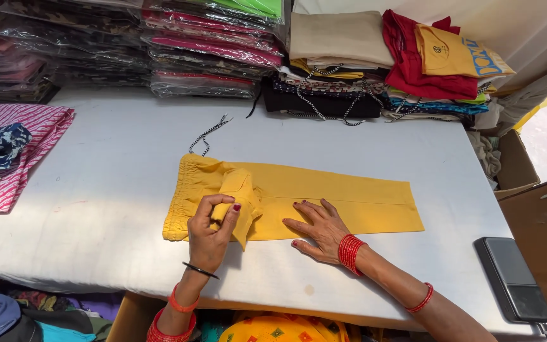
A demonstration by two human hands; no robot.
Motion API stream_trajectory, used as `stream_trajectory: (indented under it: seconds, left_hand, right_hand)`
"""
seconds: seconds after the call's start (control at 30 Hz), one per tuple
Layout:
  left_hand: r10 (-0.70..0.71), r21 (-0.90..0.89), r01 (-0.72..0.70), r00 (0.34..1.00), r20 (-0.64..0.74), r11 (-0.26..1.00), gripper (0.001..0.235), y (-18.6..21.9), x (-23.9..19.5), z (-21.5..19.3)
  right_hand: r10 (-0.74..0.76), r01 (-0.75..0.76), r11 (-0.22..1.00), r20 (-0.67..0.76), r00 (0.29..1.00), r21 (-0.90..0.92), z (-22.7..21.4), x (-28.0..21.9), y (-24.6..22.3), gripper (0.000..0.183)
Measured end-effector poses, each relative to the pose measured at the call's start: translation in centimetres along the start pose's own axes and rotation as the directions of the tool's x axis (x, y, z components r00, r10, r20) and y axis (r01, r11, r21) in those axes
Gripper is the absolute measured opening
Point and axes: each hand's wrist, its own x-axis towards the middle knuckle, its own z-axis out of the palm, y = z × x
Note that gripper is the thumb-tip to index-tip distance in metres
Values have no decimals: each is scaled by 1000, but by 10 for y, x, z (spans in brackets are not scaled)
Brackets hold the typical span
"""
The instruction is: The person unfolds a yellow pair of shorts on a white table, smooths the fabric, and folds it into a compact rectangle. The person then places the folded shorts on a stack of other folded garments.
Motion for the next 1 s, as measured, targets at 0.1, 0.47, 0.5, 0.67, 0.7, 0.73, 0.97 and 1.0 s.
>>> stream_trajectory:
  seconds: [0.1, 0.47, 0.5, 0.67, 0.7, 0.73, 0.97, 1.0]
  left_hand:
    - [39, 76, -51, 989, 142, 996, 18, 26, 42, 38]
    - [185, 137, -303, 821, 539, 943, 56, -1, 95, 84]
    - [197, 238, -329, 871, 450, 914, 49, -17, 94, 75]
    - [102, 482, -280, 926, 364, 830, 54, -48, 59, -11]
    - [42, 527, -249, 927, 372, 813, 63, -47, 49, -27]
    - [46, 525, -257, 923, 381, 812, 63, -53, 38, -34]
    - [84, 566, -367, 883, 462, 738, 59, -76, 1, -50]
    - [112, 550, -366, 891, 440, 750, 44, -76, 0, -46]
  right_hand:
    - [17, -17, 1000, -15, 1000, -22, -8, 3, -18, 59]
    - [-2, 18, 996, -180, 984, 85, 12, -1, 5, 57]
    - [62, -33, 986, -170, 983, 165, 14, -1, 10, 55]
    - [306, -135, 886, -340, 889, 445, 2, -2, 33, 50]
    - [412, -178, 826, -358, 838, 534, -1, -1, 39, 50]
    - [420, -183, 823, -361, 833, 537, 2, 0, 46, 50]
    - [336, -190, 935, -570, 750, 301, -34, 39, 46, 44]
    - [302, -202, 950, -541, 785, 237, -47, 48, 39, 48]
